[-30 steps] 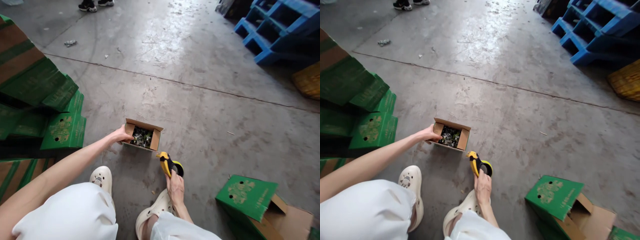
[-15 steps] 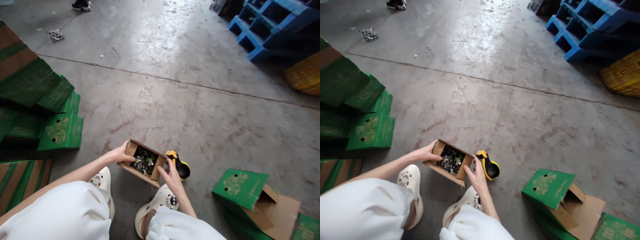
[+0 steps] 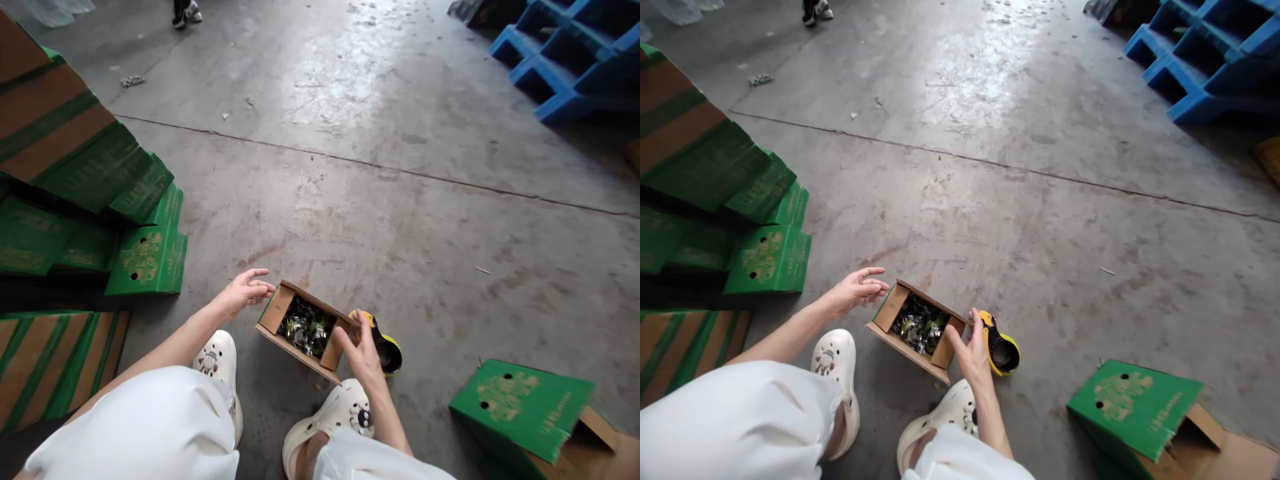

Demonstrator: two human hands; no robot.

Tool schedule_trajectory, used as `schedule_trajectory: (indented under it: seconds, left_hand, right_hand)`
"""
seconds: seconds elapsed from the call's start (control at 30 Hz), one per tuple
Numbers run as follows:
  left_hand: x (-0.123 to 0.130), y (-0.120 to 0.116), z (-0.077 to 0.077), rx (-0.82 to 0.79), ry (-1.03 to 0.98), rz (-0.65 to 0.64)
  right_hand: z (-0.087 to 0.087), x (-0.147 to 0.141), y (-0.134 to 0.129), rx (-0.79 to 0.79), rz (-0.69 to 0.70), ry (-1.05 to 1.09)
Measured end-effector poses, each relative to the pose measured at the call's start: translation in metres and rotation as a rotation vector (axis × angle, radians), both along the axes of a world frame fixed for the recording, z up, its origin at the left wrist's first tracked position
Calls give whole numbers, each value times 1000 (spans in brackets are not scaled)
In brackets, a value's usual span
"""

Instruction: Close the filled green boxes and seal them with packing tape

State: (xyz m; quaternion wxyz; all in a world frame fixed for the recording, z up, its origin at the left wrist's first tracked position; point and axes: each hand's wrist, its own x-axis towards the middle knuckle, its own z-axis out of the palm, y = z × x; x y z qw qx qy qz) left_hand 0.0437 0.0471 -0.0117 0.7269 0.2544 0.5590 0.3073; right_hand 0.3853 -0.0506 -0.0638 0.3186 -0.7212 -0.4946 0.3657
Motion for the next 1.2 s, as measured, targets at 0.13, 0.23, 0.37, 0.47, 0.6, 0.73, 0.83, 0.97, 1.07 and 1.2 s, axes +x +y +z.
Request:
schedule_trajectory:
  seconds: [0.13, 0.23, 0.37, 0.47, 0.6, 0.73, 0.83, 0.97, 1.07, 1.2]
  left_hand:
    - [3, -2, -2, 22, -21, -108]
    - [8, -4, 1, 38, 4, -183]
    - [9, -4, 2, 62, 86, -238]
    - [4, -2, -3, 117, 188, -268]
    - [-1, 0, -16, 151, 310, -316]
    - [7, -1, -33, 131, 389, -358]
    - [17, 2, -44, 153, 474, -415]
    - [25, 9, -45, 158, 565, -533]
    - [26, 9, -40, 214, 602, -554]
    - [27, 2, -37, 236, 603, -531]
  right_hand:
    - [55, 5, 31, 218, 76, -153]
    - [84, -7, 58, 284, 268, -205]
    - [81, -27, 69, 180, 493, -233]
    - [65, -23, 58, 175, 499, -232]
    - [45, 11, 33, 144, 220, -181]
    - [16, 24, 6, -215, -1, 132]
    - [-5, 5, -6, -314, -57, 354]
    - [-13, -16, -4, -321, -65, 539]
    - [-11, -15, 1, -303, -41, 461]
    - [-9, -13, -4, -232, -8, 360]
